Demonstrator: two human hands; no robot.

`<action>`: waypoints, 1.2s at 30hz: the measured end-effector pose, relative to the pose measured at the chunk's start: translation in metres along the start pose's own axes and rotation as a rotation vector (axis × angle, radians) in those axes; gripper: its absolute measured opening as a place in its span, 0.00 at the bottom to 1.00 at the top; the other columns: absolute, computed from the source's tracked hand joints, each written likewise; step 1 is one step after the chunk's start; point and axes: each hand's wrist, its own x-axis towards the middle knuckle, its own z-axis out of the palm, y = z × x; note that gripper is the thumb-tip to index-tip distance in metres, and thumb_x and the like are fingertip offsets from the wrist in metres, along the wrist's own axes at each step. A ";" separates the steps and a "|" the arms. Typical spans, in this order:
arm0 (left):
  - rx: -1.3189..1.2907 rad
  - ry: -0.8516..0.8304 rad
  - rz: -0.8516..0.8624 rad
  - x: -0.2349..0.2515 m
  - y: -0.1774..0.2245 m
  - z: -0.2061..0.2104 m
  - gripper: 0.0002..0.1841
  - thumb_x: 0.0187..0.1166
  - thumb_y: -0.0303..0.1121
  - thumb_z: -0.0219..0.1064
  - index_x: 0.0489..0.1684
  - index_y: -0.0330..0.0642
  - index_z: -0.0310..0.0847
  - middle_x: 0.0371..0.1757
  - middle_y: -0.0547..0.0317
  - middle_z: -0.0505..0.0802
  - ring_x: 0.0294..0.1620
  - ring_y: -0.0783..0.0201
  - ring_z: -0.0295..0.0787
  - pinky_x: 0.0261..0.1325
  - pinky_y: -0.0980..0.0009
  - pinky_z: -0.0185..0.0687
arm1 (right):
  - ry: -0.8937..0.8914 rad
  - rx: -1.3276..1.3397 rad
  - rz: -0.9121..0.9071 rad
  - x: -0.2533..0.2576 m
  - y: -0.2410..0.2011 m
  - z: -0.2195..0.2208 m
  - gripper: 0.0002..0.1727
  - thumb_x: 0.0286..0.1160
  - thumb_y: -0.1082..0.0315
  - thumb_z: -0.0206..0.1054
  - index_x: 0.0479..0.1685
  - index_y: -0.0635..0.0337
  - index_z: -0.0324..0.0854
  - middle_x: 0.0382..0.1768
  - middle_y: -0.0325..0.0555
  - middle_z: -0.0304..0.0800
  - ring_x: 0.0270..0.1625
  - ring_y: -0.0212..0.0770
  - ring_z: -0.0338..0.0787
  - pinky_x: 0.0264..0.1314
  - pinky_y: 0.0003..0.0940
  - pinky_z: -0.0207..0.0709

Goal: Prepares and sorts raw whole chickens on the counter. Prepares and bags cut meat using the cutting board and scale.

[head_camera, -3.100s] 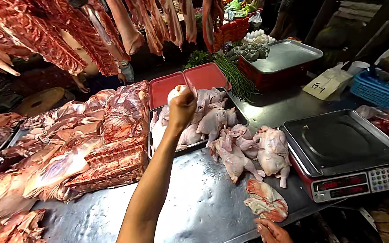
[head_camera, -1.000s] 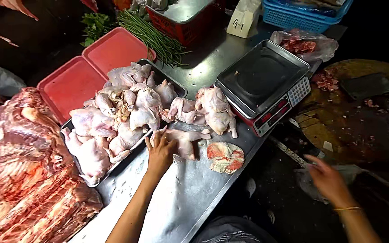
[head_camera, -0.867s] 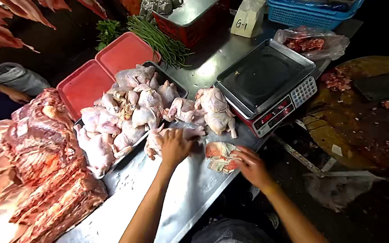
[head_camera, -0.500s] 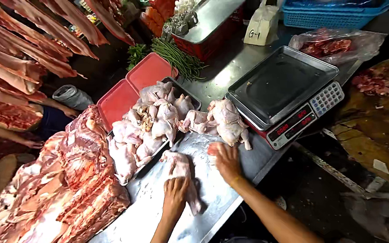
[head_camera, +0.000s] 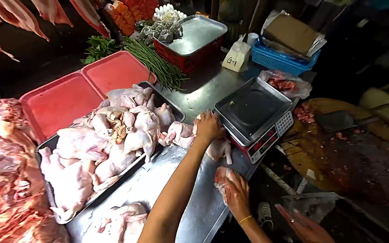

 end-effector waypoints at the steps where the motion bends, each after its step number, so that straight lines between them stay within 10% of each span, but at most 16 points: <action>1: 0.012 -0.025 -0.016 0.010 -0.003 0.006 0.40 0.66 0.58 0.75 0.81 0.53 0.75 0.81 0.41 0.77 0.84 0.32 0.65 0.69 0.25 0.65 | -0.014 0.024 0.002 0.001 0.002 -0.005 0.17 0.67 0.71 0.68 0.54 0.53 0.95 0.70 0.56 0.87 0.74 0.69 0.82 0.73 0.73 0.69; 6: 0.025 -0.078 -0.020 -0.013 -0.019 0.010 0.36 0.63 0.61 0.75 0.73 0.58 0.80 0.73 0.48 0.83 0.80 0.36 0.68 0.66 0.30 0.70 | 0.058 0.455 0.175 0.007 0.025 -0.026 0.13 0.58 0.76 0.71 0.44 0.66 0.92 0.60 0.62 0.90 0.65 0.60 0.88 0.69 0.57 0.82; 12: -0.113 0.287 0.229 -0.154 -0.054 0.043 0.24 0.55 0.42 0.81 0.48 0.36 0.87 0.63 0.37 0.90 0.77 0.28 0.75 0.76 0.33 0.71 | 0.163 0.786 0.474 0.024 0.008 -0.062 0.27 0.70 0.69 0.61 0.69 0.74 0.77 0.63 0.59 0.87 0.65 0.37 0.88 0.69 0.33 0.82; 15: -0.092 0.333 0.195 -0.216 -0.060 0.055 0.17 0.60 0.40 0.78 0.42 0.42 0.88 0.60 0.45 0.92 0.77 0.33 0.76 0.76 0.36 0.71 | -0.007 0.689 0.273 0.032 0.006 -0.040 0.22 0.74 0.72 0.60 0.64 0.76 0.83 0.71 0.69 0.81 0.75 0.55 0.81 0.78 0.48 0.76; 19: 0.062 0.232 0.040 -0.266 -0.068 0.041 0.17 0.54 0.36 0.77 0.43 0.44 0.89 0.60 0.50 0.92 0.74 0.37 0.80 0.71 0.36 0.75 | -0.387 0.602 -0.020 0.032 -0.008 -0.033 0.18 0.68 0.76 0.64 0.55 0.62 0.93 0.67 0.56 0.89 0.71 0.48 0.88 0.74 0.44 0.81; 24: 0.072 -0.047 0.051 -0.207 -0.042 -0.023 0.16 0.71 0.41 0.72 0.51 0.43 0.91 0.69 0.47 0.89 0.78 0.39 0.78 0.76 0.34 0.69 | -0.154 0.331 0.079 0.065 -0.003 -0.034 0.25 0.75 0.70 0.63 0.73 0.64 0.82 0.82 0.68 0.72 0.83 0.67 0.72 0.83 0.65 0.66; 28: 0.167 -0.365 0.160 -0.095 -0.024 0.034 0.30 0.76 0.40 0.70 0.79 0.41 0.75 0.78 0.41 0.81 0.84 0.36 0.68 0.80 0.24 0.52 | -0.308 -0.051 0.043 0.066 -0.012 -0.008 0.34 0.65 0.72 0.70 0.80 0.60 0.77 0.83 0.63 0.72 0.84 0.72 0.69 0.77 0.74 0.65; 32: 0.253 -0.199 0.179 -0.106 -0.062 0.063 0.18 0.73 0.30 0.69 0.61 0.38 0.86 0.61 0.38 0.90 0.69 0.34 0.82 0.64 0.35 0.75 | -0.473 0.104 0.126 0.062 0.006 -0.051 0.16 0.67 0.70 0.72 0.55 0.56 0.93 0.69 0.56 0.86 0.71 0.63 0.82 0.72 0.64 0.76; 36: 0.219 -0.133 0.209 -0.169 -0.099 0.045 0.15 0.69 0.31 0.73 0.55 0.43 0.89 0.55 0.42 0.92 0.60 0.35 0.87 0.54 0.36 0.80 | -0.322 0.306 -0.031 0.118 -0.042 -0.033 0.22 0.77 0.74 0.64 0.67 0.50 0.90 0.72 0.49 0.87 0.77 0.51 0.83 0.82 0.54 0.72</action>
